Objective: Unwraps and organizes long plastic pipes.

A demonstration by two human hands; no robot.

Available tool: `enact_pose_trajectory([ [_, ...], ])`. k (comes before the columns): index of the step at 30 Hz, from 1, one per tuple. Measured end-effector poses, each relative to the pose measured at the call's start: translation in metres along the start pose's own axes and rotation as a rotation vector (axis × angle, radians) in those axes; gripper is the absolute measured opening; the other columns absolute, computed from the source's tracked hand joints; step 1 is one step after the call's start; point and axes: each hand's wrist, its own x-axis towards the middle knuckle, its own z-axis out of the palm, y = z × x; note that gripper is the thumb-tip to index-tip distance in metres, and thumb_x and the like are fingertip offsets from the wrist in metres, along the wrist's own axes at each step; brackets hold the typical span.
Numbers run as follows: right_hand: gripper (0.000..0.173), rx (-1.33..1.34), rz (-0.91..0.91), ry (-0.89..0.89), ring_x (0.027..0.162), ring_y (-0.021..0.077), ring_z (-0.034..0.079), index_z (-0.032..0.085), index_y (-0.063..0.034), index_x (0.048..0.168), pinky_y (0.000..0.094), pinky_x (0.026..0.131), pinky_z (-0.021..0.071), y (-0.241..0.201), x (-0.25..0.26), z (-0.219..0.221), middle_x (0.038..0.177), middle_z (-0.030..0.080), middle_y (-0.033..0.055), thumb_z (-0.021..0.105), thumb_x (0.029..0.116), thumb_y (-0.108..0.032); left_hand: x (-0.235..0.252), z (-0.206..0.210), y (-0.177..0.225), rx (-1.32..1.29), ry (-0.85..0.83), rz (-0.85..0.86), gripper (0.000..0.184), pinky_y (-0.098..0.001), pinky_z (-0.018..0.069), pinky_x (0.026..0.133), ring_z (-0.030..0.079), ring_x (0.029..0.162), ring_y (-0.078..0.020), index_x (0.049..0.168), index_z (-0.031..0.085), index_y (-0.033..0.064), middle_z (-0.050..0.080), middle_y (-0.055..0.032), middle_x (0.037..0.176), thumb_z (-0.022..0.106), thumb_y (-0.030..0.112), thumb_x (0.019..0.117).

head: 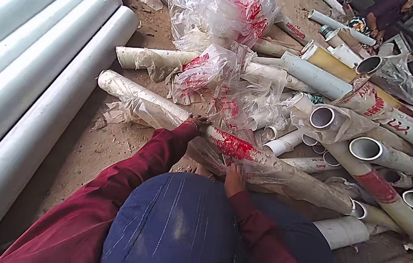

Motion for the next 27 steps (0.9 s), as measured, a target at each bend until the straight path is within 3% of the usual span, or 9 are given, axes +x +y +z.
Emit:
enact_pose_trajectory([
  [3, 0.040, -0.024, -0.068, 0.224, 0.136, 0.0462, 0.053, 0.050, 0.0145, 0.141, 0.0524, 0.111, 0.0439, -0.004, -0.007, 0.033, 0.146, 0.052, 0.0327, 0.043, 0.1049, 0.000, -0.008, 0.005, 0.002, -0.017, 0.046, -0.017, 0.075, -0.0734, 0.0082, 0.120, 0.021, 0.156, -0.0423, 0.155, 0.048, 0.0190, 0.038, -0.0137, 0.164, 0.082, 0.018, 0.0885],
  [5, 0.041, -0.089, -0.163, 0.250, 0.144, 0.0478, 0.044, 0.053, 0.0159, 0.139, 0.0561, 0.115, 0.0380, -0.007, -0.016, 0.032, 0.155, 0.044, 0.0321, 0.048, 0.1003, 0.002, -0.008, 0.014, -0.003, -0.014, 0.118, -0.007, 0.072, -0.0744, 0.0114, 0.119, 0.023, 0.155, -0.0421, 0.154, 0.049, 0.0194, 0.040, -0.0133, 0.163, 0.081, 0.019, 0.0892],
  [7, 0.035, 0.085, -0.177, 0.193, 0.151, 0.0449, 0.033, 0.061, 0.0111, 0.133, 0.0558, 0.121, 0.0288, -0.010, -0.026, 0.006, 0.162, 0.036, 0.0276, 0.050, 0.1022, -0.002, -0.013, 0.021, -0.004, -0.003, 0.149, 0.007, 0.068, -0.0738, 0.0143, 0.119, 0.024, 0.155, -0.0414, 0.154, 0.049, 0.0190, 0.040, -0.0135, 0.163, 0.078, 0.020, 0.0923],
  [10, 0.033, 0.361, -0.146, 0.384, 0.143, 0.0371, 0.049, 0.065, 0.0048, 0.130, 0.0474, 0.118, 0.0383, 0.001, -0.006, -0.006, 0.152, 0.051, 0.0238, 0.051, 0.1001, -0.001, -0.031, 0.014, 0.001, 0.016, 0.075, -0.020, 0.064, -0.0708, 0.0153, 0.120, 0.020, 0.157, -0.0386, 0.158, 0.043, 0.0208, 0.034, -0.0133, 0.166, 0.068, 0.016, 0.0994],
  [13, 0.042, 0.499, -0.035, 0.294, 0.140, 0.0362, 0.052, 0.051, 0.0054, 0.145, 0.0461, 0.118, 0.0400, 0.017, 0.018, -0.014, 0.150, 0.052, 0.0259, 0.051, 0.1061, -0.011, -0.051, 0.001, 0.015, 0.050, 0.028, -0.043, 0.064, -0.0701, 0.0132, 0.121, 0.016, 0.158, -0.0387, 0.161, 0.037, 0.0210, 0.028, -0.0126, 0.169, 0.063, 0.015, 0.1025],
  [15, 0.047, 0.663, 0.125, 0.294, 0.136, 0.0361, 0.055, 0.049, 0.0039, 0.146, 0.0487, 0.116, 0.0410, 0.023, 0.031, 0.002, 0.144, 0.057, 0.0244, 0.054, 0.1059, -0.019, -0.050, 0.004, 0.017, 0.064, 0.067, -0.012, 0.062, -0.0707, 0.0143, 0.120, 0.018, 0.157, -0.0399, 0.159, 0.040, 0.0200, 0.030, -0.0131, 0.168, 0.064, 0.016, 0.1022],
  [19, 0.046, 0.916, 0.237, 0.625, 0.128, 0.0406, 0.059, 0.058, 0.0057, 0.138, 0.0545, 0.115, 0.0394, 0.012, 0.053, 0.044, 0.128, 0.067, 0.0246, 0.064, 0.0987, -0.018, -0.039, 0.015, 0.000, 0.054, 0.172, 0.064, 0.059, -0.0733, 0.0161, 0.119, 0.025, 0.154, -0.0446, 0.155, 0.048, 0.0154, 0.039, -0.0173, 0.163, 0.068, 0.012, 0.0988],
  [24, 0.047, 0.861, 0.208, 0.625, 0.131, 0.0396, 0.057, 0.058, 0.0072, 0.138, 0.0516, 0.118, 0.0371, 0.004, 0.051, 0.043, 0.132, 0.066, 0.0239, 0.065, 0.0980, -0.017, -0.030, 0.011, -0.002, 0.077, 0.132, 0.023, 0.060, -0.0729, 0.0135, 0.119, 0.024, 0.155, -0.0441, 0.156, 0.046, 0.0142, 0.037, -0.0173, 0.164, 0.067, 0.008, 0.0990],
  [27, 0.043, 0.806, 0.171, 0.668, 0.125, 0.0398, 0.061, 0.064, 0.0072, 0.130, 0.0511, 0.116, 0.0391, 0.009, 0.057, 0.043, 0.124, 0.070, 0.0236, 0.070, 0.0936, -0.016, -0.025, 0.008, 0.000, 0.098, 0.122, 0.005, 0.060, -0.0723, 0.0157, 0.119, 0.026, 0.154, -0.0433, 0.155, 0.047, 0.0148, 0.039, -0.0165, 0.163, 0.067, 0.009, 0.0989],
])
